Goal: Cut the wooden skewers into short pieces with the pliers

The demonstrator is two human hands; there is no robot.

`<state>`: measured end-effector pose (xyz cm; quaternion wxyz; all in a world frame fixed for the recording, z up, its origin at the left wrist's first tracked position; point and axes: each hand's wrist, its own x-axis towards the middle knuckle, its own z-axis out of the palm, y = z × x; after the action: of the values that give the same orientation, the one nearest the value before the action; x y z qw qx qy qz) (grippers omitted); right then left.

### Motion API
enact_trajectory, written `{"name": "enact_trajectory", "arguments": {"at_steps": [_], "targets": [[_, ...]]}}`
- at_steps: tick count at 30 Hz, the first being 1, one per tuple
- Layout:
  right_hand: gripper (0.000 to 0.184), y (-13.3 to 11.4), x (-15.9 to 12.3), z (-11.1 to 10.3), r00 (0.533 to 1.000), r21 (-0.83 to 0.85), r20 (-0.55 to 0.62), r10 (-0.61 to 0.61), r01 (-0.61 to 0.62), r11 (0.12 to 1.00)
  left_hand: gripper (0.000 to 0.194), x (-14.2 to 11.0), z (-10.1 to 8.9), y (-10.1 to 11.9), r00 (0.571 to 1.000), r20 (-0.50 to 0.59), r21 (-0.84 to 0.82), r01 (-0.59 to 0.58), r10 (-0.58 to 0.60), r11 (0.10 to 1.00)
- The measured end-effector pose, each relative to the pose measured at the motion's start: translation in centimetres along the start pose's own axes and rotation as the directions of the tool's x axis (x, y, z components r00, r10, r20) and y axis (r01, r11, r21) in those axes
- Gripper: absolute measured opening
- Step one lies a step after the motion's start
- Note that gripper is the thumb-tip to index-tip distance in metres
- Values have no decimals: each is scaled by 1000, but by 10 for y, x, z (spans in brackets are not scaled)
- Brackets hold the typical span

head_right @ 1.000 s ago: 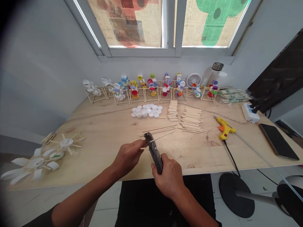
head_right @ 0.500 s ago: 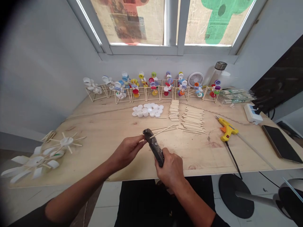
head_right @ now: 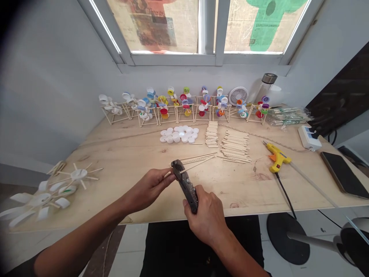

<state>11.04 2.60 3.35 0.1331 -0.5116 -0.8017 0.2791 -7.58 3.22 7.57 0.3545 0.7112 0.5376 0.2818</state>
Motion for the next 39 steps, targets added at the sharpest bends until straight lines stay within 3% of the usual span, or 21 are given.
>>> {"name": "enact_trajectory", "arguments": {"at_steps": [6, 21, 26, 30, 33, 36, 39], "targets": [[11, -1, -5, 2, 1000, 36, 15, 7, -7, 999, 34, 4, -9, 6, 989, 135, -210, 92, -64, 973], [18, 10, 7, 27, 1000, -103, 10, 18, -17, 995, 36, 10, -3, -26, 983, 168, -166, 97, -68, 981], [17, 10, 8, 29, 999, -106, -9, 33, -34, 994, 32, 9, 2, -26, 995, 89, -13, 37, -36, 999], [17, 9, 6, 27, 998, -54, -37, 45, -47, 997, 23, 1, 19, -21, 989, -145, 257, 56, -19, 965], [17, 7, 2, 23, 998, -5, -37, 50, -50, 999, 22, -6, 33, -20, 950, -291, 449, 34, 110, 893], [15, 5, -3, 18, 999, 38, -22, 41, -40, 998, 23, -10, 37, -19, 938, -286, 508, -24, 195, 861], [12, 4, -6, 14, 999, 58, -18, 30, -29, 998, 22, -11, 30, -16, 960, -233, 416, -48, 158, 908]]}}
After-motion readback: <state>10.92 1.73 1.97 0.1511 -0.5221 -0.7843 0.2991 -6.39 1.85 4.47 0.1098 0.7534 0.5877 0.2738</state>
